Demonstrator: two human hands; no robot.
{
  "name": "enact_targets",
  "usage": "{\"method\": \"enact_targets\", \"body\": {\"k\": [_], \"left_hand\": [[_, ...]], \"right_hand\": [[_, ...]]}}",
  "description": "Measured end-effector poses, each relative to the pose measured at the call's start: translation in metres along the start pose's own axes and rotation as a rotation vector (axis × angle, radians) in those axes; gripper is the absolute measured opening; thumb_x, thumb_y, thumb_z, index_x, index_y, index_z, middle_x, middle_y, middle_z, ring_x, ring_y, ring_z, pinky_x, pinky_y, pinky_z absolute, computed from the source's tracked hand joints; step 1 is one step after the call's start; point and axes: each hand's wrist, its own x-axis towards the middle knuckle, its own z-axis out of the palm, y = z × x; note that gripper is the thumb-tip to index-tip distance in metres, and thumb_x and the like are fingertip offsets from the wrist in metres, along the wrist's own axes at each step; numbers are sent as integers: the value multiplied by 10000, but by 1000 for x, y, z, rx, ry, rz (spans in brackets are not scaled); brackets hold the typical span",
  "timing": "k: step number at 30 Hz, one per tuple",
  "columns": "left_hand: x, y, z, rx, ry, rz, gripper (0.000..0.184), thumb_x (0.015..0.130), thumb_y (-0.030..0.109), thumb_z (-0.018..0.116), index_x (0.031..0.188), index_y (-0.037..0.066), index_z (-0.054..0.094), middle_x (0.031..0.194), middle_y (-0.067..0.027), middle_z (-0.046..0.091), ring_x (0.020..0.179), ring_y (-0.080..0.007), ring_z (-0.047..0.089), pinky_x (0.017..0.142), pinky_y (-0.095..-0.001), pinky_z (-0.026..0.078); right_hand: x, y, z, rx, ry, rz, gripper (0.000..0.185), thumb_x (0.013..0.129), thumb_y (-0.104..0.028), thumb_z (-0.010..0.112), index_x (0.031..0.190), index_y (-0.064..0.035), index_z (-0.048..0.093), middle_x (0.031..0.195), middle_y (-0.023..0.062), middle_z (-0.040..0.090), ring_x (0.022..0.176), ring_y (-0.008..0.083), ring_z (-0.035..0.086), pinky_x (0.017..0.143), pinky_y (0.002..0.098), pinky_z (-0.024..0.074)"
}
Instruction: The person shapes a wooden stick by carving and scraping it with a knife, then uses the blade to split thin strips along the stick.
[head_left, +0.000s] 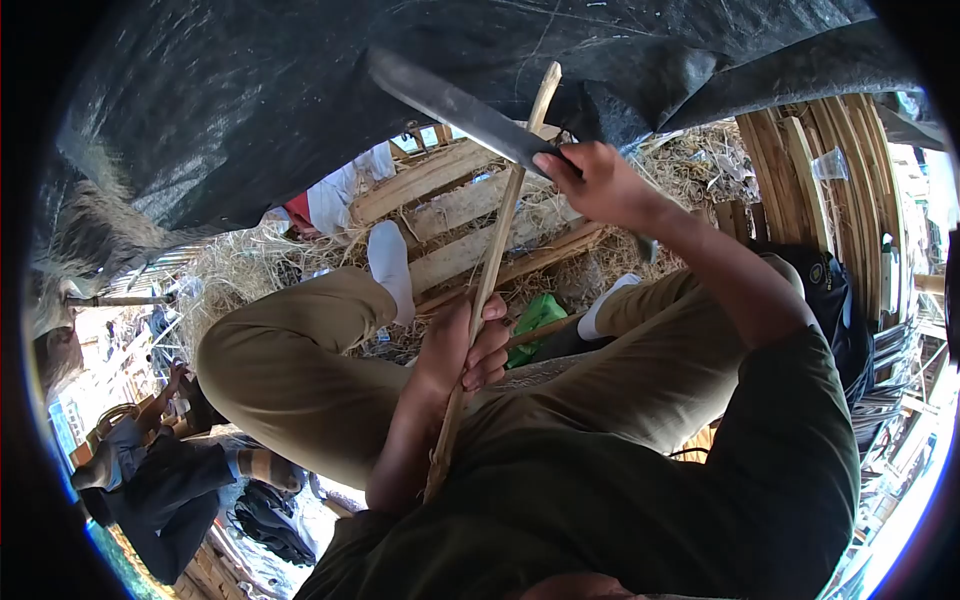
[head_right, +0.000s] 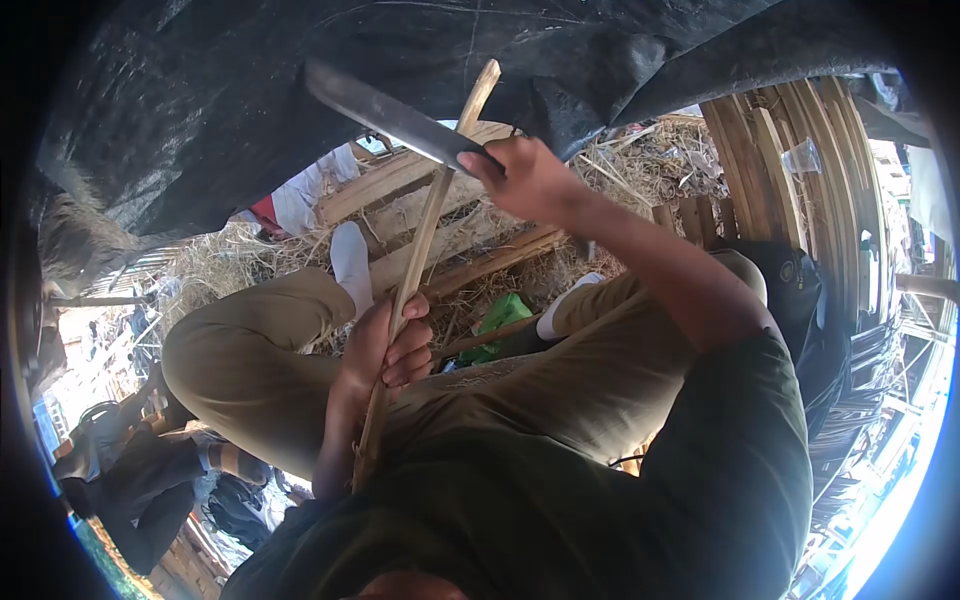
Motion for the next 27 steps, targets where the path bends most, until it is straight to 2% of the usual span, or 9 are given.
{"method": "enact_targets", "body": {"k": [4, 7, 8, 11, 12, 15, 20, 24, 27], "left_hand": [[4, -4, 0, -15, 7, -34, 303, 1034, 382, 333, 822, 187, 425, 457, 44, 279, 305, -90, 248, 318, -264, 232], [8, -9, 0, -34, 24, -56, 298, 1026, 381, 356, 806, 193, 430, 459, 50, 281, 309, -88, 245, 332, -257, 227], [9, -11, -3, -40, 18, -58, 299, 1023, 380, 363, 798, 196, 431, 460, 52, 282, 310, -87, 244, 338, -255, 225], [12, -14, -2, -26, 67, -102, 299, 1018, 374, 379, 779, 202, 432, 461, 56, 285, 312, -86, 239, 353, -249, 219], [13, -14, 0, -22, 94, -112, 299, 1017, 372, 383, 773, 204, 432, 461, 57, 286, 313, -85, 238, 358, -248, 217], [14, -12, 4, -12, 97, -103, 308, 1020, 370, 380, 768, 201, 430, 459, 53, 290, 313, -82, 249, 349, -251, 226], [16, -14, -7, -20, 69, -121, 329, 1028, 386, 359, 767, 197, 427, 451, 48, 299, 301, -83, 276, 327, -254, 243], [14, -10, 0, 33, 89, -90, 335, 1029, 396, 353, 772, 192, 422, 448, 47, 302, 298, -86, 276, 323, -254, 241], [14, -12, -6, -14, 56, -82, 333, 1025, 393, 361, 770, 187, 422, 450, 48, 299, 302, -83, 269, 326, -253, 238]], "right_hand": [[9, 16, -16, 8, -1, 13, 375, 1004, -324, 563, 858, 11, 645, 631, 211, 601, 590, 367, 666, 536, 421, 490], [-14, 18, 29, 63, 104, -115, 385, 1010, -296, 580, 791, 18, 618, 540, 170, 517, 447, 246, 548, 467, 396, 402], [-14, 24, 30, 48, 138, -239, 403, 1015, -315, 569, 791, 16, 621, 528, 154, 524, 437, 229, 548, 449, 402, 395], [3, 34, 9, 24, -107, 26, 404, 1011, -327, 574, 793, 8, 634, 523, 134, 538, 431, 223, 543, 435, 404, 391], [7, 35, 7, 58, -13, -30, 409, 1011, -343, 571, 793, -4, 641, 522, 118, 547, 430, 209, 545, 421, 392, 392], [-7, 26, 21, 59, -53, 186, 404, 1011, -336, 573, 795, -1, 641, 529, 128, 552, 433, 200, 546, 426, 377, 403], [5, 46, 26, 14, -47, -41, 397, 1003, -344, 586, 814, 1, 638, 536, 111, 552, 456, 173, 541, 440, 379, 400], [3, 15, 11, 91, -121, 286, 435, 1015, -377, 550, 827, 4, 643, 555, 123, 549, 454, 185, 536, 451, 393, 401], [-9, 20, 35, -38, -142, 18, 470, 1030, -419, 472, 924, -9, 676, 694, 192, 637, 673, 330, 689, 629, 446, 524]]}}
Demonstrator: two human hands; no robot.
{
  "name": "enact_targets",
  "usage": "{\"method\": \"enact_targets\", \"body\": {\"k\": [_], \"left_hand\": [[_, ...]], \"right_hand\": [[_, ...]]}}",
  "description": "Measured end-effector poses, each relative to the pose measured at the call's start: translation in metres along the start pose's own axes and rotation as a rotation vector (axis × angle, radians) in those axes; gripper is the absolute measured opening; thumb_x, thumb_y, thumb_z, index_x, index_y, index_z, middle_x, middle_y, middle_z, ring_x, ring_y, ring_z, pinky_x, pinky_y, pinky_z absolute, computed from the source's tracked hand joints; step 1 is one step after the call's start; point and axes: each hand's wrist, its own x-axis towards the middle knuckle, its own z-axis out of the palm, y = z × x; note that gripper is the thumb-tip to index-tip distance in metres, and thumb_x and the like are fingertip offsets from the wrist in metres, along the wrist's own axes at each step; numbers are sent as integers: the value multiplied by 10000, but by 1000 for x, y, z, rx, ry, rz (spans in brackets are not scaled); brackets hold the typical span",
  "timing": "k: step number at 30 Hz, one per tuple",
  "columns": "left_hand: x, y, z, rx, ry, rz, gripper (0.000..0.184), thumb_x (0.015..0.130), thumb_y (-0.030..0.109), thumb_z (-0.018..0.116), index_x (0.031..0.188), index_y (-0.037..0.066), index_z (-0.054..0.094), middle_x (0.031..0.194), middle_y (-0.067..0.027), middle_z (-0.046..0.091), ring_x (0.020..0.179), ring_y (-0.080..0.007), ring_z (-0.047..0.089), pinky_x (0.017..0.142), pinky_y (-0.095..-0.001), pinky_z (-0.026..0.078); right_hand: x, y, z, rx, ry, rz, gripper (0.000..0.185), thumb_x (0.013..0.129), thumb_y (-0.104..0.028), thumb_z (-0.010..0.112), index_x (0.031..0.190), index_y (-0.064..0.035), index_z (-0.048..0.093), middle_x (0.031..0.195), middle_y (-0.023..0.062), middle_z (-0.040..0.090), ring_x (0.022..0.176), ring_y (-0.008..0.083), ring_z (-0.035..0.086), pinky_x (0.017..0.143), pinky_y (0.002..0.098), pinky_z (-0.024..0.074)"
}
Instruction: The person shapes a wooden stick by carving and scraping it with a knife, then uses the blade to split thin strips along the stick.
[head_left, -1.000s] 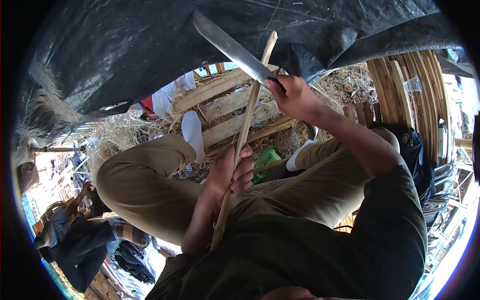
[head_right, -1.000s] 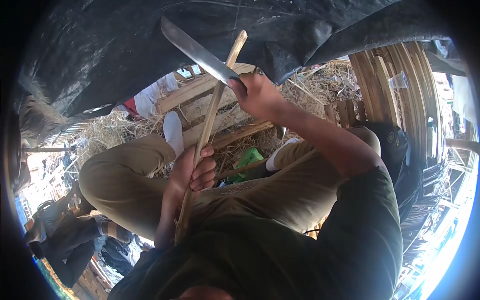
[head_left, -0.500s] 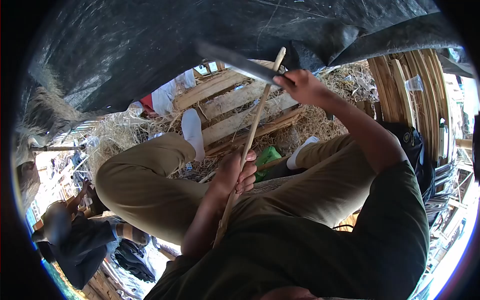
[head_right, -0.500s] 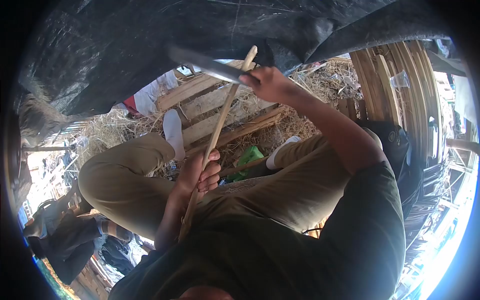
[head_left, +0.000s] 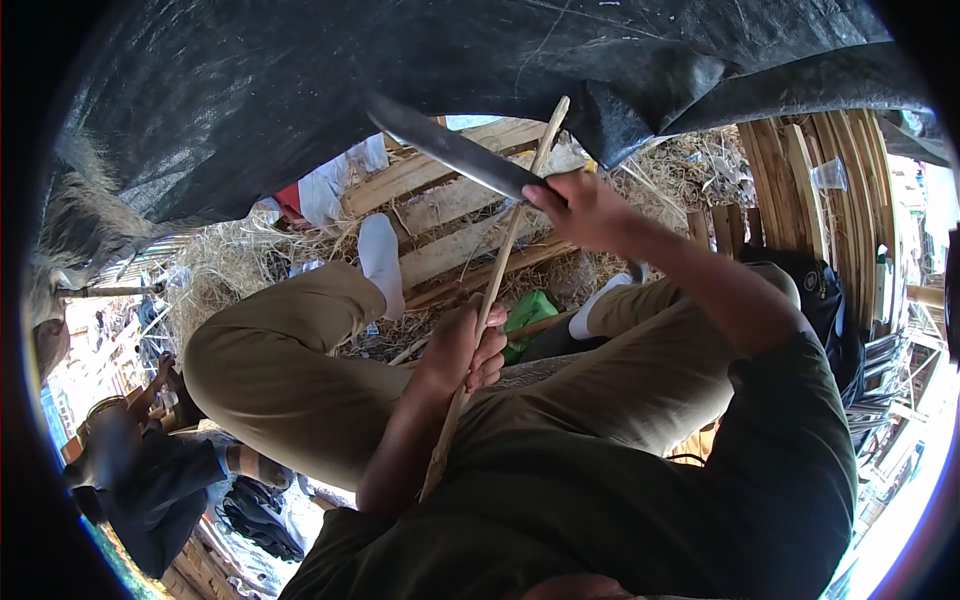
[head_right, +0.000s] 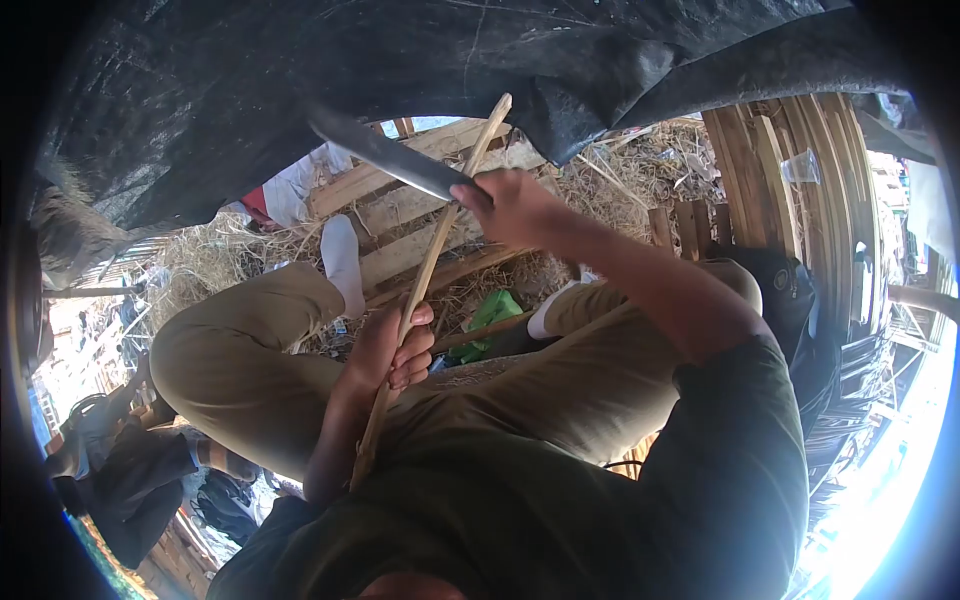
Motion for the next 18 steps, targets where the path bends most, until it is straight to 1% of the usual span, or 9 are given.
{"method": "enact_targets", "body": {"k": [1, 2, 4, 7, 10, 11, 14, 15, 18], "left_hand": [[1, -2, -2, 0, 5, -15, 332, 1025, 391, 360, 770, 187, 423, 450, 49, 298, 303, -82, 269, 327, -252, 236], [3, -2, -2, -2, 6, -24, 332, 1025, 390, 360, 770, 187, 424, 449, 49, 297, 303, -82, 268, 327, -251, 234], [5, 2, 0, 12, 22, -17, 331, 1025, 388, 360, 770, 188, 425, 447, 51, 296, 303, -81, 270, 326, -249, 231], [2, 5, 5, 3, 37, -9, 316, 1031, 383, 368, 791, 189, 436, 445, 55, 298, 304, -78, 267, 326, -242, 228], [5, 3, -1, -41, 4, 5, 305, 1040, 388, 373, 820, 191, 447, 444, 58, 300, 306, -75, 261, 324, -240, 231], [5, 3, -3, -17, -5, 12, 319, 1037, 399, 360, 809, 191, 440, 442, 56, 299, 303, -79, 267, 319, -247, 233], [3, 4, -1, 31, -21, 50, 334, 1036, 417, 343, 808, 190, 432, 443, 54, 302, 299, -83, 272, 315, -254, 235], [2, 5, 1, 40, -22, 65, 335, 1037, 420, 341, 812, 189, 432, 445, 54, 303, 299, -84, 271, 315, -254, 235], [-1, 8, 5, 24, 11, 29, 326, 1035, 415, 352, 821, 186, 440, 451, 53, 308, 301, -85, 270, 323, -254, 238]], "right_hand": [[6, -9, -14, 37, -117, 140, 484, 1030, -431, 463, 912, -10, 672, 696, 189, 638, 676, 347, 683, 660, 456, 531], [10, -3, -22, 54, -141, 75, 486, 1024, -436, 473, 897, -8, 665, 701, 192, 641, 674, 356, 680, 668, 457, 530], [19, 10, -23, 36, 66, -1, 407, 1010, -364, 562, 828, -11, 650, 598, 155, 578, 524, 250, 603, 510, 413, 439], [4, -3, -5, 39, 119, 183, 416, 1010, -365, 560, 812, -8, 643, 603, 164, 592, 515, 273, 601, 505, 415, 447], [-10, -23, 6, 114, 28, -57, 422, 1010, -364, 558, 806, -2, 640, 597, 168, 596, 518, 283, 613, 513, 419, 457], [-6, -23, -3, 100, -68, 54, 407, 1012, -344, 559, 814, 2, 641, 596, 158, 596, 519, 252, 627, 490, 412, 454], [13, 10, -18, 60, 9, 3, 390, 1014, -326, 559, 816, -1, 647, 595, 148, 603, 513, 225, 630, 454, 398, 439], [11, 6, -26, 118, 117, 16, 396, 1015, -330, 560, 795, -9, 636, 571, 131, 601, 476, 207, 610, 425, 383, 423], [-10, -11, 4, 112, 90, 70, 416, 1010, -347, 568, 771, -11, 620, 557, 138, 588, 464, 224, 601, 429, 396, 419]]}}
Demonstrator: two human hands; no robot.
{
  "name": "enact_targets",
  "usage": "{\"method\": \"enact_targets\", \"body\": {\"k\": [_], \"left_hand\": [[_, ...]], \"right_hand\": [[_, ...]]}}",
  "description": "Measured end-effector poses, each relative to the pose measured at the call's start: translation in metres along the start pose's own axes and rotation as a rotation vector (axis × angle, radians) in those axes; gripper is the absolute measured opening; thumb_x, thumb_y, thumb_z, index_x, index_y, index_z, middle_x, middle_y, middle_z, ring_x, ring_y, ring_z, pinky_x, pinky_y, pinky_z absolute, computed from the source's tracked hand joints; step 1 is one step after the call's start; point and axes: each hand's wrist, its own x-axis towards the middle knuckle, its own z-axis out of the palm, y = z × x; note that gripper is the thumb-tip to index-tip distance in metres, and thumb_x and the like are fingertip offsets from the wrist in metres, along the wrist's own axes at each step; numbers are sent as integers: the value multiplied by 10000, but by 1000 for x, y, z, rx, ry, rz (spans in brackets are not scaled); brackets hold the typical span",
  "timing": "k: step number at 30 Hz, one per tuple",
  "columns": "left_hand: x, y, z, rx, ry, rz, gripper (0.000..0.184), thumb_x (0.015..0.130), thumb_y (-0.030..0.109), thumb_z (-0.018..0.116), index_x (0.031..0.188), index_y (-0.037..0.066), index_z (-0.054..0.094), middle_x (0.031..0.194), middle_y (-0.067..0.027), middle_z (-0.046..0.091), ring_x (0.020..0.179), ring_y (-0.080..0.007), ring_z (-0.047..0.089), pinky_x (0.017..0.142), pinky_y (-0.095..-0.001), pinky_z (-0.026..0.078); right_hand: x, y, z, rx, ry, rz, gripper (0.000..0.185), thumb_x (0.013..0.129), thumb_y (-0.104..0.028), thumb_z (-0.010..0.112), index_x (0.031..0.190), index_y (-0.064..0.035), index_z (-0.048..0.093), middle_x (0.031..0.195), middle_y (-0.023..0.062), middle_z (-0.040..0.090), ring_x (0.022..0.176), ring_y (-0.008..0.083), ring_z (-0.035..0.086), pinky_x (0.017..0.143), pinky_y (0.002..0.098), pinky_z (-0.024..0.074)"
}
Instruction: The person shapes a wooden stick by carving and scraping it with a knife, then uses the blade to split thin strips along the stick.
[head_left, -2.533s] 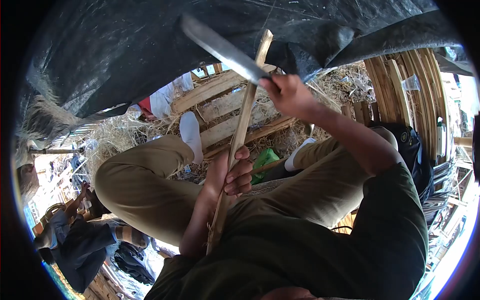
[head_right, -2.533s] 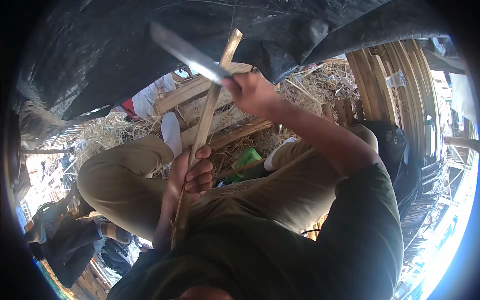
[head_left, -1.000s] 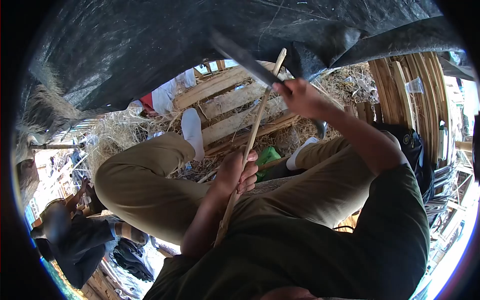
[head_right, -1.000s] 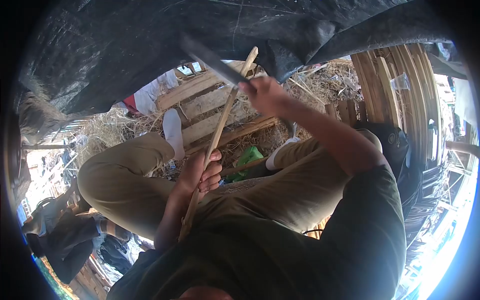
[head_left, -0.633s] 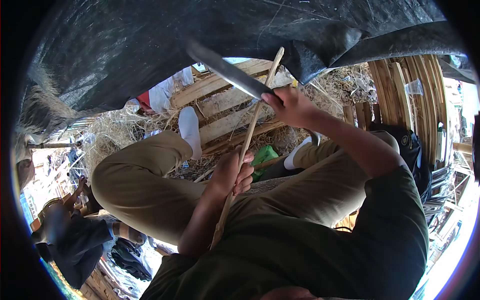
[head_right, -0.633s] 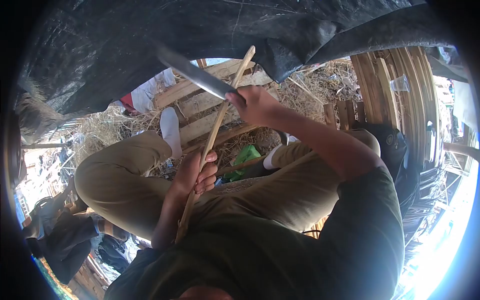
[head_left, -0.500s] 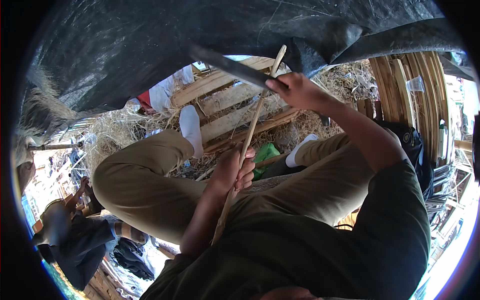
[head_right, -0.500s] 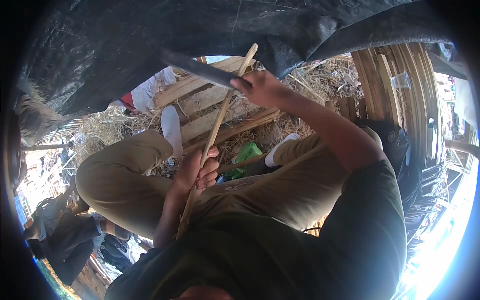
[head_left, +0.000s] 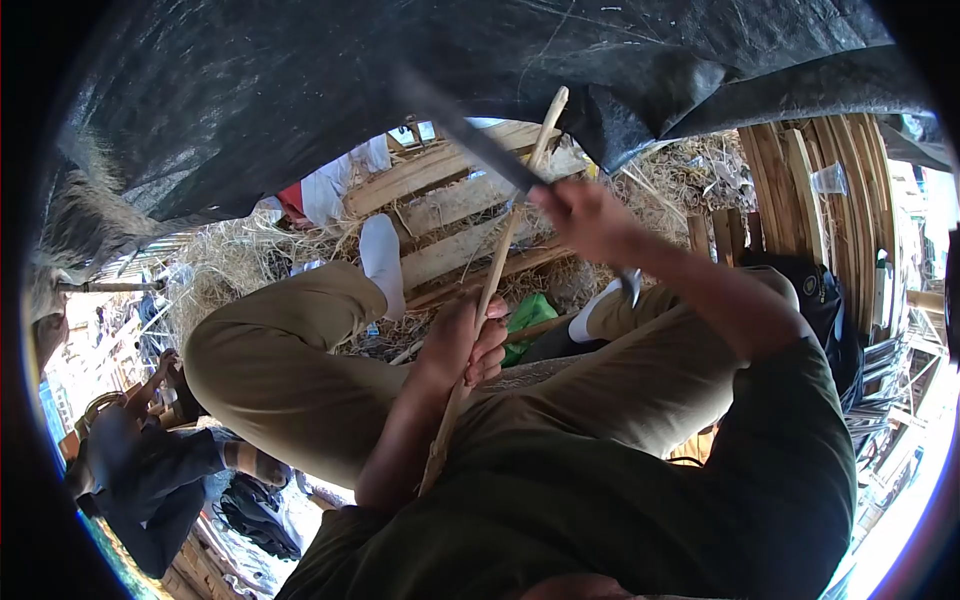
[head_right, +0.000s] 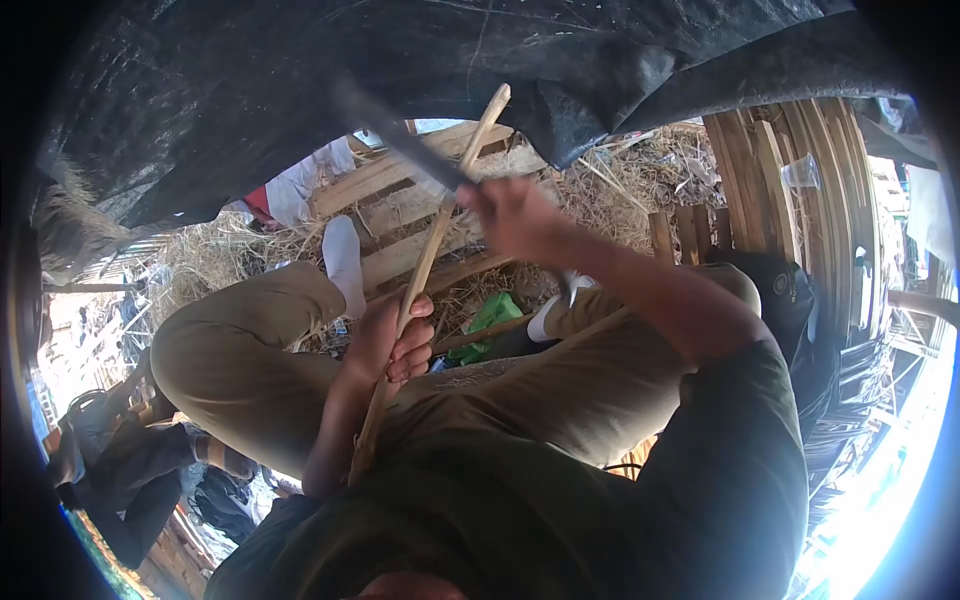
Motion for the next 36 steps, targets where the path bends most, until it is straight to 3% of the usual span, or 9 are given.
{"method": "enact_targets", "body": {"k": [5, 9, 12, 16, 20, 23, 26, 30, 36], "left_hand": [[2, -6, -7, 18, 62, 41, 290, 1020, 370, 356, 837, 167, 455, 454, 43, 306, 305, -89, 267, 331, -258, 248], [1, -3, -1, 118, 131, 58, 272, 1007, 346, 354, 842, 153, 452, 448, 34, 312, 304, -90, 271, 328, -263, 246], [-1, -1, -6, 61, 125, 69, 270, 1005, 341, 361, 844, 144, 450, 444, 29, 318, 301, -93, 276, 319, -267, 242], [-1, -6, -10, 84, 119, 107, 265, 1006, 325, 359, 851, 129, 449, 445, 17, 319, 299, -99, 276, 312, -268, 244], [3, -3, -6, 173, 146, 157, 276, 1010, 320, 347, 860, 113, 452, 453, 7, 334, 300, -102, 276, 314, -268, 253], [4, -5, -6, 217, 172, 168, 283, 1012, 314, 339, 870, 101, 460, 459, 5, 344, 306, -104, 285, 317, -271, 262], [7, -7, -5, 252, 216, 181, 299, 1015, 315, 327, 887, 87, 473, 453, 7, 334, 314, -106, 302, 321, -277, 272], [8, -9, 2, 334, 287, 222, 269, 989, 305, 365, 852, 96, 463, 452, 15, 336, 305, -90, 298, 304, -266, 258], [32, -38, -37, 912, 289, 645, 209, 967, 229, 397, 895, 52, 483, 534, -23, 388, 373, -132, 353, 350, -297, 312]], "right_hand": [[7, -5, -11, -33, -126, -147, 441, 1017, -386, 516, 843, -8, 660, 652, 180, 634, 610, 347, 668, 570, 449, 506], [4, -9, -16, 13, 66, -42, 419, 1026, -337, 533, 785, -4, 615, 572, 165, 565, 476, 283, 589, 471, 427, 425], [-12, -23, 3, 75, -130, -32, 416, 1024, -333, 505, 819, 4, 640, 640, 189, 630, 614, 364, 669, 569, 442, 507], [-15, -28, 3, 36, -136, -100, 416, 1002, -308, 569, 746, 15, 621, 619, 173, 640, 593, 307, 677, 564, 406, 500], [-16, -25, -4, 217, -195, -74, 428, 950, -380, 661, 768, 6, 639, 564, 109, 573, 499, 173, 571, 495, 380, 413], [-14, -25, -10, 162, -267, -48, 509, 880, -490, 720, 771, 3, 653, 574, 75, 584, 527, 146, 589, 514, 347, 442], [-9, -38, -26, 142, -468, 186, 582, 824, -572, 745, 795, 4, 669, 592, 74, 600, 552, 154, 616, 534, 329, 462], [-13, -30, -19, 105, -363, 121, 619, 809, -611, 740, 786, 6, 688, 587, 78, 615, 560, 153, 638, 536, 335, 477], [-16, -23, -1, 122, -255, 107, 627, 824, -613, 722, 781, 12, 711, 560, 83, 612, 536, 171, 641, 526, 356, 485]]}}
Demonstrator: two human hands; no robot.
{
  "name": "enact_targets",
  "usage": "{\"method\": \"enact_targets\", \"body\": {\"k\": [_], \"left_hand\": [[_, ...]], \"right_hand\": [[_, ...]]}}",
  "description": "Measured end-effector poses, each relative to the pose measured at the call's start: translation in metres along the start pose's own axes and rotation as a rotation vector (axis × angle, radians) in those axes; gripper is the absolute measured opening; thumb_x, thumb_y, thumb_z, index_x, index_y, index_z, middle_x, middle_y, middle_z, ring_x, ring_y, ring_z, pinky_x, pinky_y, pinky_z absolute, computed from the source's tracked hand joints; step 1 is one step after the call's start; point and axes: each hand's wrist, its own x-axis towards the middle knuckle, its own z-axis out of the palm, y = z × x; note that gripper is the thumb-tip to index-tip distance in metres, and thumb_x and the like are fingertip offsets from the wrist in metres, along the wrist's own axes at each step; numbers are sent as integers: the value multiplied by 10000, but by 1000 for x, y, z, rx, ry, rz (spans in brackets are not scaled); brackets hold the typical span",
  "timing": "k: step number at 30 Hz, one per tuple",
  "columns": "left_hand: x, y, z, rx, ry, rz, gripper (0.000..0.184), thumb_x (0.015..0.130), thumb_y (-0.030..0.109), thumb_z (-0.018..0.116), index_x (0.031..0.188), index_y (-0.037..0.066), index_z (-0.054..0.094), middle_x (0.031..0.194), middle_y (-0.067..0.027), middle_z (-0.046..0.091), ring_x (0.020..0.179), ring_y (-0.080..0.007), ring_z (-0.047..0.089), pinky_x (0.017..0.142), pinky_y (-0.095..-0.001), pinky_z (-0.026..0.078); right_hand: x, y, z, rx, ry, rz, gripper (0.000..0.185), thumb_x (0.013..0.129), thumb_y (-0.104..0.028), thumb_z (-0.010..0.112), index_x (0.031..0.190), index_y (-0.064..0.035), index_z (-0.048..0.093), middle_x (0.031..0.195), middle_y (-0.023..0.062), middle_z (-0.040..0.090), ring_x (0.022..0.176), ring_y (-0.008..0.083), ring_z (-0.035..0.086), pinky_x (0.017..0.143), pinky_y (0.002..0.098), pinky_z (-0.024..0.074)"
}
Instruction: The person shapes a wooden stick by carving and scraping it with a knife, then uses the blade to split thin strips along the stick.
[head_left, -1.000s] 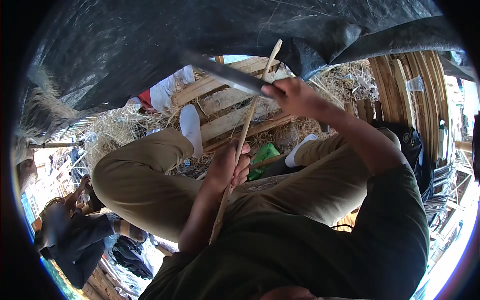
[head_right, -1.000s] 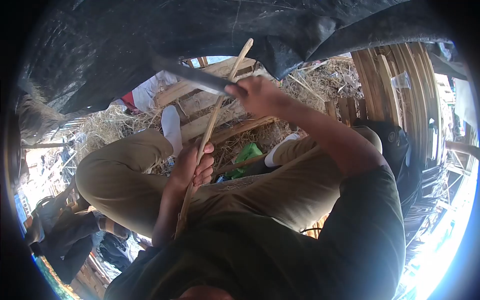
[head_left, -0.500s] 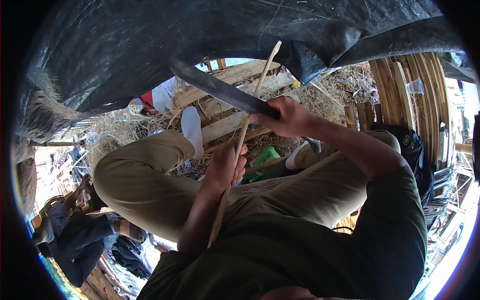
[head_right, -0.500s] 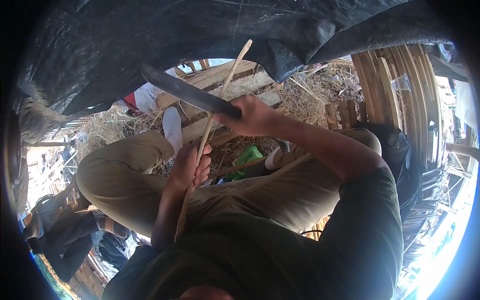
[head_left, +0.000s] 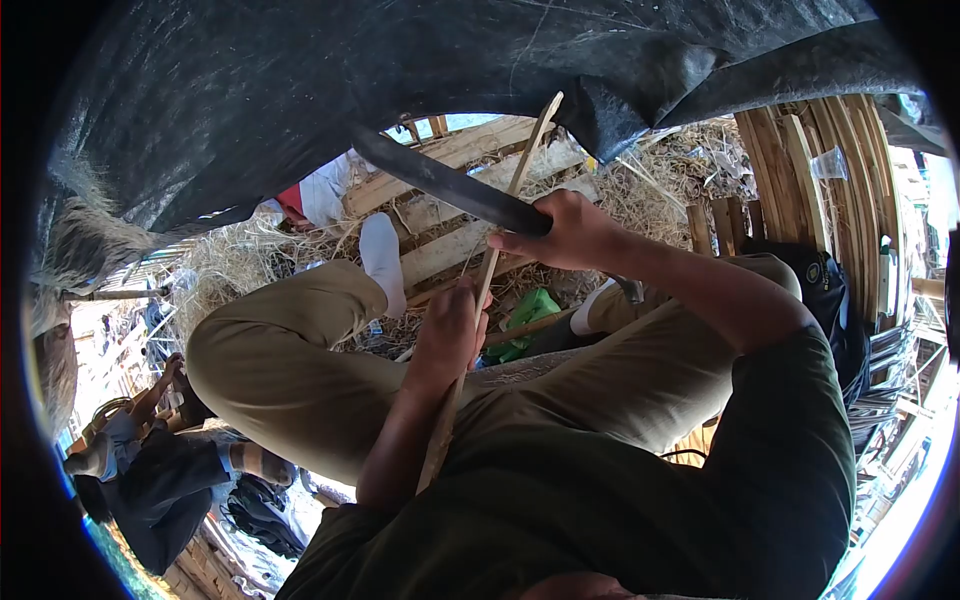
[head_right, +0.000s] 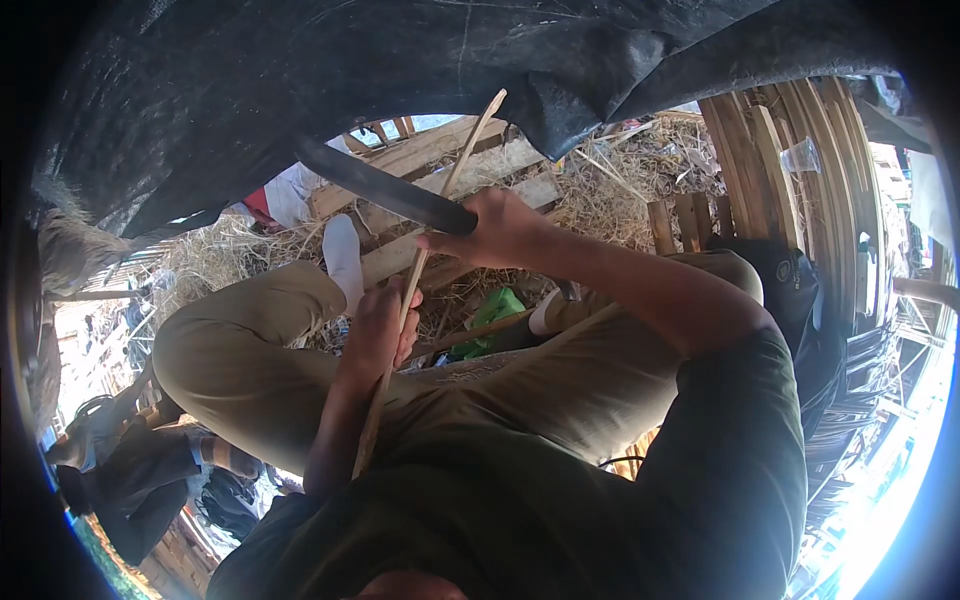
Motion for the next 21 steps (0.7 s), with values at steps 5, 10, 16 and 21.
{"method": "enact_targets", "body": {"k": [5, 10, 16, 21], "left_hand": [[-1, -31, 0, 472, 36, 247, 184, 867, 3, 615, 1031, -21, 535, 816, -140, 566, 593, -259, 560, 501, -372, 479], [2, 35, -10, -504, -96, -400, 249, 996, 247, 409, 935, 34, 520, 539, -42, 443, 368, -145, 402, 357, -304, 341], [4, 39, -7, -488, -50, -426, 303, 997, 367, 393, 874, 105, 482, 476, 22, 350, 332, -82, 315, 338, -258, 272], [8, 35, -5, -539, -42, -493, 317, 1015, 329, 356, 875, 83, 498, 472, 14, 355, 331, -99, 319, 334, -280, 289]], "right_hand": [[5, 5, 4, -52, 15, 83, 648, 861, -611, 680, 814, 34, 712, 558, 80, 611, 517, 185, 633, 516, 366, 490], [4, -7, -6, 47, -103, 186, 667, 883, -617, 635, 834, 45, 687, 564, 89, 594, 476, 184, 614, 440, 348, 476], [-2, -14, -17, 321, -179, 222, 683, 885, -624, 621, 793, 53, 651, 542, 69, 550, 416, 152, 538, 396, 320, 443], [-16, -25, -37, 261, -175, 102, 635, 873, -596, 651, 775, 31, 645, 557, 74, 569, 440, 138, 551, 406, 313, 438]]}}
